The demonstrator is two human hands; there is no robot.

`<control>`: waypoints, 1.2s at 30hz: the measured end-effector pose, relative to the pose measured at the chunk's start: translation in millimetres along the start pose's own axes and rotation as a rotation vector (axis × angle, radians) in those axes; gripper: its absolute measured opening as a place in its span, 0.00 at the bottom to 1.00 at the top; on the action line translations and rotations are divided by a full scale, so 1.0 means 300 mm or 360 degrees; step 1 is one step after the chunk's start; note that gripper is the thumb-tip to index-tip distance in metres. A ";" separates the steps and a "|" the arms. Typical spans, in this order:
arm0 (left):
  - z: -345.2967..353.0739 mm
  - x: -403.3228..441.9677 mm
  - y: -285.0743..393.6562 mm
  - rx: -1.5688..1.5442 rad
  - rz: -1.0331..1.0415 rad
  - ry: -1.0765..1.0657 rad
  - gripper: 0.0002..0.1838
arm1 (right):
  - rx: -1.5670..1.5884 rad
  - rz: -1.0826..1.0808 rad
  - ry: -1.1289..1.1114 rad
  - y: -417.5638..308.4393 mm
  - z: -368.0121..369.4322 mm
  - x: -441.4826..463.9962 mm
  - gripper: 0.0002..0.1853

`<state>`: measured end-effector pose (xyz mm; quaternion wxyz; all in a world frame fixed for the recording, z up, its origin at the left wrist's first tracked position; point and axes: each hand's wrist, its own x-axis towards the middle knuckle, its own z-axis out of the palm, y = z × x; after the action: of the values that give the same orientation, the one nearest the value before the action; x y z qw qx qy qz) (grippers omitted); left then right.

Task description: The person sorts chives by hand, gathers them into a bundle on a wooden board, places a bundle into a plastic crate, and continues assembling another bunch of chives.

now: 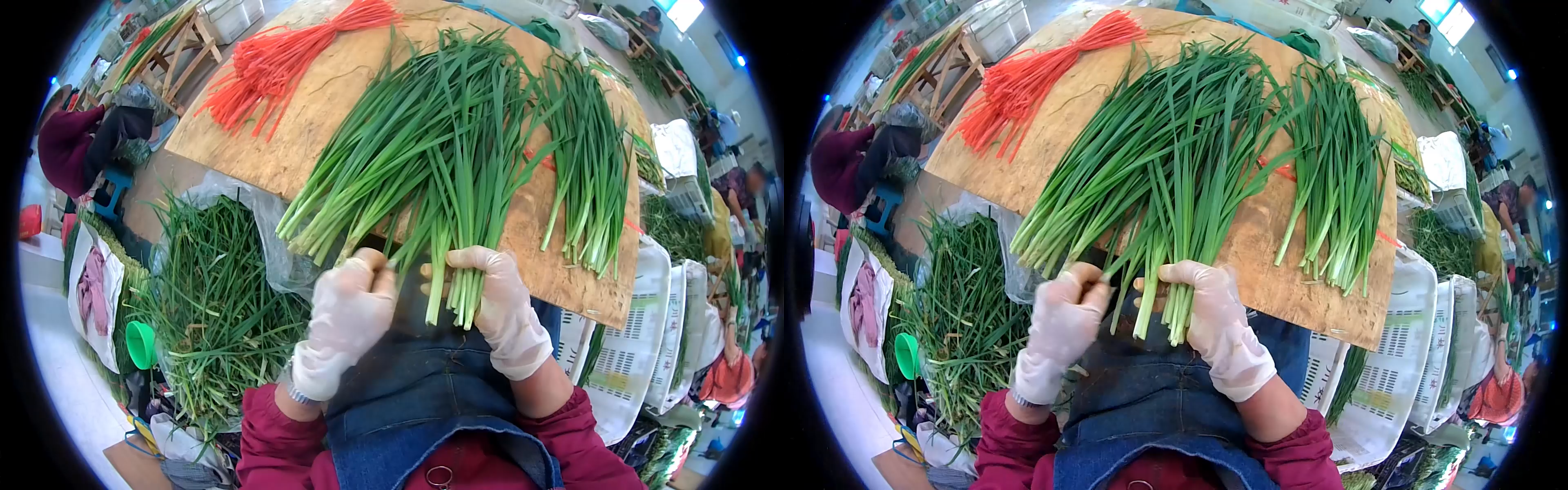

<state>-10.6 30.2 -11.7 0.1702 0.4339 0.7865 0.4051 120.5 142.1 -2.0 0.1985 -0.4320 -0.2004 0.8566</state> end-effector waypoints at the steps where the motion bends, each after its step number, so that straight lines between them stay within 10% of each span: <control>1: 0.013 -0.006 0.016 0.0106 -0.0021 -0.0062 0.07 | -0.0003 0.0000 0.0004 0.000 0.000 0.001 0.11; 36: 0.025 0.059 0.108 -0.1620 -0.1057 -0.0668 0.03 | -0.0314 -0.0366 0.0139 0.009 -0.003 -0.001 0.08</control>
<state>1.7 58.1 10.5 0.6215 0.1021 0.5383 0.5599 120.9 139.7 -3.7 0.2604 -0.4603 -0.3229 0.7849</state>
